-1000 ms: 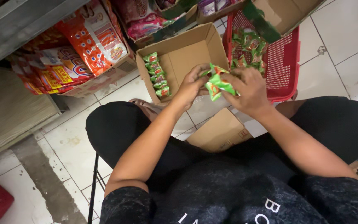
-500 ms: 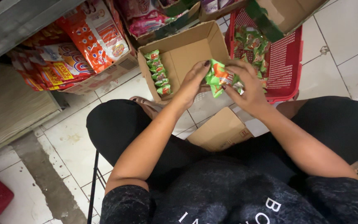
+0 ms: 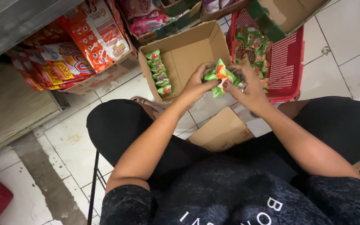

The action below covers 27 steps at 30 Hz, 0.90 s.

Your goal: The person takes small green packets from a red plastic basket and arranges them into rows inside a cardboard box while sitting near a grocery shelf.

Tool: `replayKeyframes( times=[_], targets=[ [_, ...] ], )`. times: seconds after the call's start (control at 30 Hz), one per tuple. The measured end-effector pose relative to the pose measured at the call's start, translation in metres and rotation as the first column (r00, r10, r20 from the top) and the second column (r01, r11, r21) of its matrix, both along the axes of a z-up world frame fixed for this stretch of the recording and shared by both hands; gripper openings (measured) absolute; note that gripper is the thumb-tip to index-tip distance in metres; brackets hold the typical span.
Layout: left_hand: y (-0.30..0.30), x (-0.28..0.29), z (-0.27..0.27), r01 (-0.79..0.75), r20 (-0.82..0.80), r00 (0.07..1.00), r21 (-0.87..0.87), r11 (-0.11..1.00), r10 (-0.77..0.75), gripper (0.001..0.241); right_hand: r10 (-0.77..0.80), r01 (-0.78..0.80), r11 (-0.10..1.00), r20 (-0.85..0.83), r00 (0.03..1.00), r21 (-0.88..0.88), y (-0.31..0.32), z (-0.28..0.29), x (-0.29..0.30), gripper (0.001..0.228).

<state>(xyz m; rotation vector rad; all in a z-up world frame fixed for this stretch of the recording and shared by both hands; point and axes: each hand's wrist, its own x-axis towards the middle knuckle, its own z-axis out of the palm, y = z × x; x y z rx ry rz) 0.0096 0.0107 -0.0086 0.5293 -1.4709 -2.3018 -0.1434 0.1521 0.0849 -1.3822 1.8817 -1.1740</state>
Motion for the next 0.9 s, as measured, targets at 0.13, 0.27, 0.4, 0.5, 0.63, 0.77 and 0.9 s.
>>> replayKeyframes(
  times=[0.13,0.27,0.4,0.5,0.63,0.77,0.9],
  targets=[
    [-0.002,-0.001,0.003,0.047,-0.037,0.998,0.004,0.999,-0.047,0.064,-0.033,0.017,0.995,0.175,0.984,0.097,0.000,-0.013,-0.008,0.058],
    [-0.003,0.001,0.011,0.110,-0.105,0.989,0.023,0.994,-0.107,0.067,0.093,-0.119,0.985,0.200,0.975,0.122,0.001,-0.016,-0.014,0.071],
    [-0.005,0.003,0.024,0.125,-0.081,0.989,0.008,0.992,-0.124,0.070,0.133,-0.160,0.982,0.244,0.961,0.096,0.001,-0.021,-0.016,0.076],
    [-0.005,0.008,0.030,0.135,-0.091,0.987,0.019,0.991,-0.133,0.072,0.083,-0.140,0.972,0.279,0.957,0.189,0.001,-0.021,-0.015,0.077],
    [-0.005,0.005,0.028,0.133,-0.094,0.987,0.013,0.991,-0.131,0.076,-0.007,-0.105,0.956,0.383,0.924,0.272,-0.001,-0.018,-0.013,0.073],
    [-0.012,0.009,0.024,0.112,-0.067,0.990,-0.173,0.978,-0.125,0.077,-0.020,-0.092,0.963,0.407,0.913,0.254,-0.004,-0.016,-0.011,0.067],
    [-0.009,0.007,0.028,0.093,0.068,0.994,-0.190,0.977,-0.081,0.062,-0.003,-0.060,0.958,0.218,0.976,0.280,-0.004,-0.021,-0.014,0.064]
  ],
)
